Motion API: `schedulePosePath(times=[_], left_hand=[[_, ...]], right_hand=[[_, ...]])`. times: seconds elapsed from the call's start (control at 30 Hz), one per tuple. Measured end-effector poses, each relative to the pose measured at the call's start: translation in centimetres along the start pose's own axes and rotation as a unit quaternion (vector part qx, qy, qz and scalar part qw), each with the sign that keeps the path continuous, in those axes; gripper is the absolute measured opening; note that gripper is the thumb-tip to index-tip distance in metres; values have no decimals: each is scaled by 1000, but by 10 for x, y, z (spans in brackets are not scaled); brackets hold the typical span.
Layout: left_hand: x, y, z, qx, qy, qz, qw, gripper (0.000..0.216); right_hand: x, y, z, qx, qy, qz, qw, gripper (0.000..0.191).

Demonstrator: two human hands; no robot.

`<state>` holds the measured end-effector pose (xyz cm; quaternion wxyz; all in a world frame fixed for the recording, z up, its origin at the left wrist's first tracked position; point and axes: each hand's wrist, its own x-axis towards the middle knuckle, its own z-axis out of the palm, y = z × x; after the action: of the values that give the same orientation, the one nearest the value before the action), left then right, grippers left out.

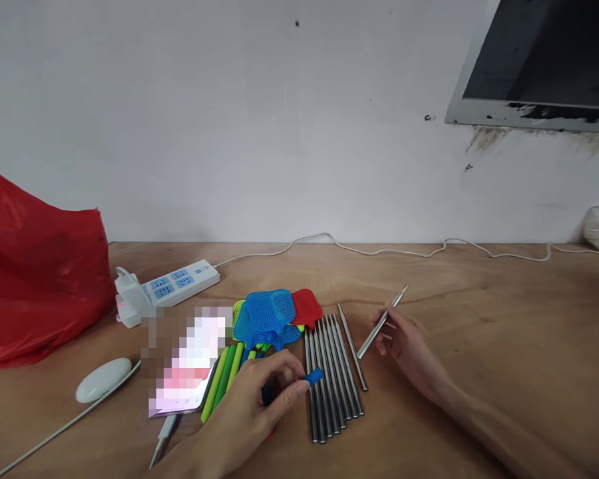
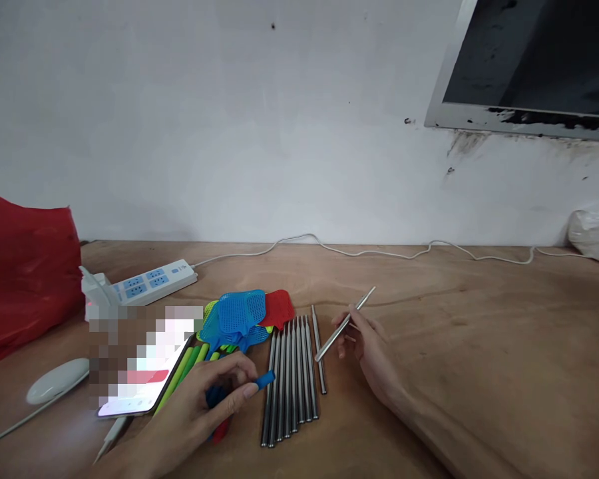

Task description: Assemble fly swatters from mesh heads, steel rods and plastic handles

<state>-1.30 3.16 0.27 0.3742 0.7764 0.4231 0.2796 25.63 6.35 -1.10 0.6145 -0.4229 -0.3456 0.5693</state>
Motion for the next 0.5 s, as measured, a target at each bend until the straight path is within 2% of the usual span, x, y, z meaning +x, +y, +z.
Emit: schedulePosePath(times=[0.2, 0.37, 0.5], left_hand=[[2, 2, -2, -13, 22, 14, 1000, 22], [4, -2, -5, 41, 58, 60, 996, 19], [4, -3, -5, 61, 52, 61, 995, 19]], right_hand=[[-3, -5, 0, 3, -5, -3, 1000, 33], [-6, -7, 2, 0, -77, 75, 994, 42], [-9, -7, 5, 13, -94, 61, 994, 36]])
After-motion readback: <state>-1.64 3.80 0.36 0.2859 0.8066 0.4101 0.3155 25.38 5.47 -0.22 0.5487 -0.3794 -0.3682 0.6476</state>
